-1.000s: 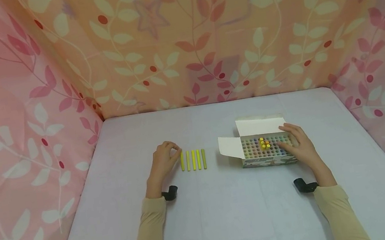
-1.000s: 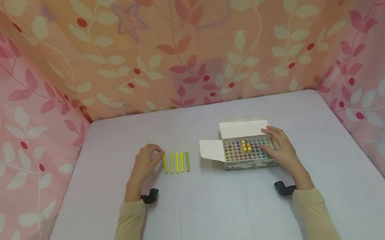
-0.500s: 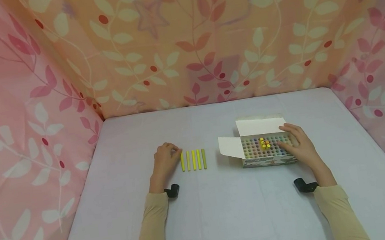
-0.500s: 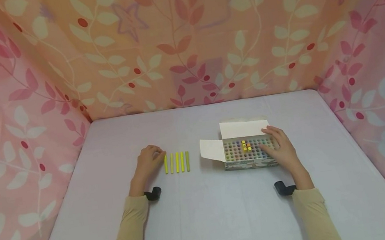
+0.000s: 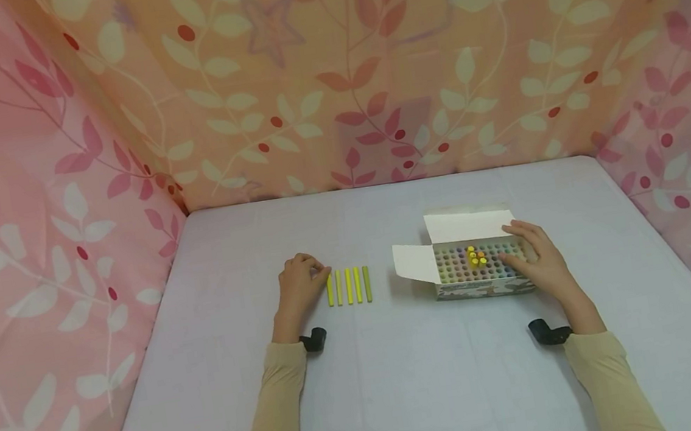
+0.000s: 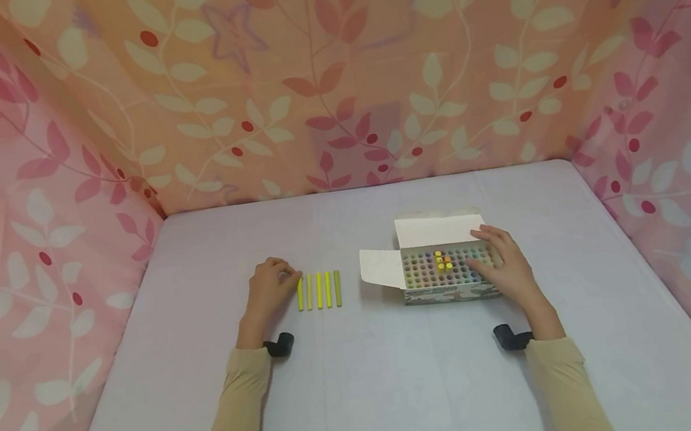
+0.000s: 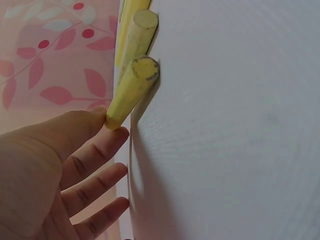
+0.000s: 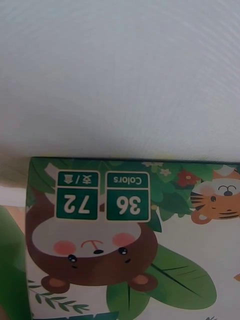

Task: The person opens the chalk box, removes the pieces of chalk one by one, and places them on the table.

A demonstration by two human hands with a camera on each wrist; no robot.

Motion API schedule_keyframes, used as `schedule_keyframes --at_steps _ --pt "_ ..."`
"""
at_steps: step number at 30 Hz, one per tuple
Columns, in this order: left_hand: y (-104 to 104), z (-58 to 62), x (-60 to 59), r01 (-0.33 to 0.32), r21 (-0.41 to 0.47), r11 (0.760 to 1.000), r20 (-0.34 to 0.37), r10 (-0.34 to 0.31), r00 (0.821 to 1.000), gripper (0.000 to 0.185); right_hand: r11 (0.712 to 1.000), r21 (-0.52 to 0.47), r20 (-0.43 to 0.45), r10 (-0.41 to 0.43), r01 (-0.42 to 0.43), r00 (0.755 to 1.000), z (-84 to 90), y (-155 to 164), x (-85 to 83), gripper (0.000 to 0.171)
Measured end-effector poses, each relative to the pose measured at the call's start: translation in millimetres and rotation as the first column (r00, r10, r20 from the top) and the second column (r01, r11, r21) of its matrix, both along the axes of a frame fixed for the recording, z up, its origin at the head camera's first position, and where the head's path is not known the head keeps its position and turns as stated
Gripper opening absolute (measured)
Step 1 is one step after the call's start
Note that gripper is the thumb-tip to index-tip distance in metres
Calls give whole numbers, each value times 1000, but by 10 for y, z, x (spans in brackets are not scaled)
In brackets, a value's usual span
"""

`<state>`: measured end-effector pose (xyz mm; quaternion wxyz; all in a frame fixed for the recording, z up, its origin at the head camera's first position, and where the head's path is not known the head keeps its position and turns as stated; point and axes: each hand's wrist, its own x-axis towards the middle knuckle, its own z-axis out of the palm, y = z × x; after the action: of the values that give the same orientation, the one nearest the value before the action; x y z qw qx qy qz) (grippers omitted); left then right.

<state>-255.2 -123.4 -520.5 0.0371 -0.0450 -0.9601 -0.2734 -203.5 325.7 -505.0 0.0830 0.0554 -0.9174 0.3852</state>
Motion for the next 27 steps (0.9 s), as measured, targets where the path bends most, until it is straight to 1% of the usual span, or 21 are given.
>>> schedule_keyframes --at_steps 8,14,22,27 --pt "10 12 6 -5 -13 1000 -14 4 1000 25 1000 -11 3 1 -1 1000 15 -3 9 57" --pt "17 9 5 -16 -10 1000 3 16 1000 26 1000 -8 10 -2 2 1000 32 -5 7 57" --pt "25 -12 0 -15 -19 1000 4 16 1000 24 1000 -13 -4 18 -18 1000 24 -1 8 56" --pt "27 -6 10 -24 -21 1000 5 24 1000 23 1000 -14 2 13 -13 1000 24 -8 13 56"
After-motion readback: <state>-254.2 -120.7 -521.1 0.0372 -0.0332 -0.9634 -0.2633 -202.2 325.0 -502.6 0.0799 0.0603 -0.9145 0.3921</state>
